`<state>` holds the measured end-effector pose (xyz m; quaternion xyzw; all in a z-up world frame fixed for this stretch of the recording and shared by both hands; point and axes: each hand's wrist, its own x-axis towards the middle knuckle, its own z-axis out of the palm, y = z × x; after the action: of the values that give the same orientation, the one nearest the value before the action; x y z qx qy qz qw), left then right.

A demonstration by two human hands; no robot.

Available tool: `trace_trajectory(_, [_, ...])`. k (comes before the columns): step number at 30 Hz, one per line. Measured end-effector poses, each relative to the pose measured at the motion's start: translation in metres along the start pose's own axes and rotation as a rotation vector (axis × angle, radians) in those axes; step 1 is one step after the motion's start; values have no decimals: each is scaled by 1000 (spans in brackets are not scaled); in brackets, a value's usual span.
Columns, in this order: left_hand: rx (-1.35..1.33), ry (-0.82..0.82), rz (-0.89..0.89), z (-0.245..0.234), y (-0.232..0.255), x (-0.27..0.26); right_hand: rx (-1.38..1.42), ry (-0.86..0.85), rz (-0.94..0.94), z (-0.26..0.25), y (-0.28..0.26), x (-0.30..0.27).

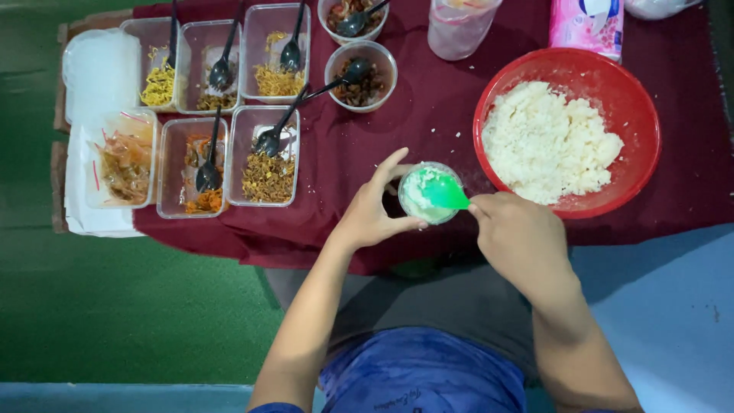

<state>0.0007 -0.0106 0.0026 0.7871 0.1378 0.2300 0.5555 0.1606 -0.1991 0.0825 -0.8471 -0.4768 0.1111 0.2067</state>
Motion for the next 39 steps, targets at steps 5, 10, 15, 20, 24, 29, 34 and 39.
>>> trace_trajectory(5, [-13, -12, -22, -1, -2, -2, -277, -31, 5, -3, 8, 4])
trace_trajectory(10, [-21, -8, -25, -1, -4, 0, -172, -126, 102, -13, 1, 8])
trace_trajectory(15, [11, -5, -30, -2, 8, 0, -150, -61, 64, -4, 9, 7])
trace_trajectory(20, [79, -1, -32, -2, 16, 1, -96, -105, 142, -4, 7, 3])
trace_trajectory(24, [108, -19, -91, 2, 13, 1, -264, -21, 118, -8, -1, -8])
trace_trajectory(29, [70, -43, -39, -4, 14, 1, 28, -147, 170, -19, -15, -7])
trace_trajectory(34, [104, -47, 19, -4, 17, 1, 110, -188, 135, -15, -10, -7])
trace_trajectory(39, [65, -34, -44, -2, 12, -1, -93, -9, 81, 1, 11, -11])
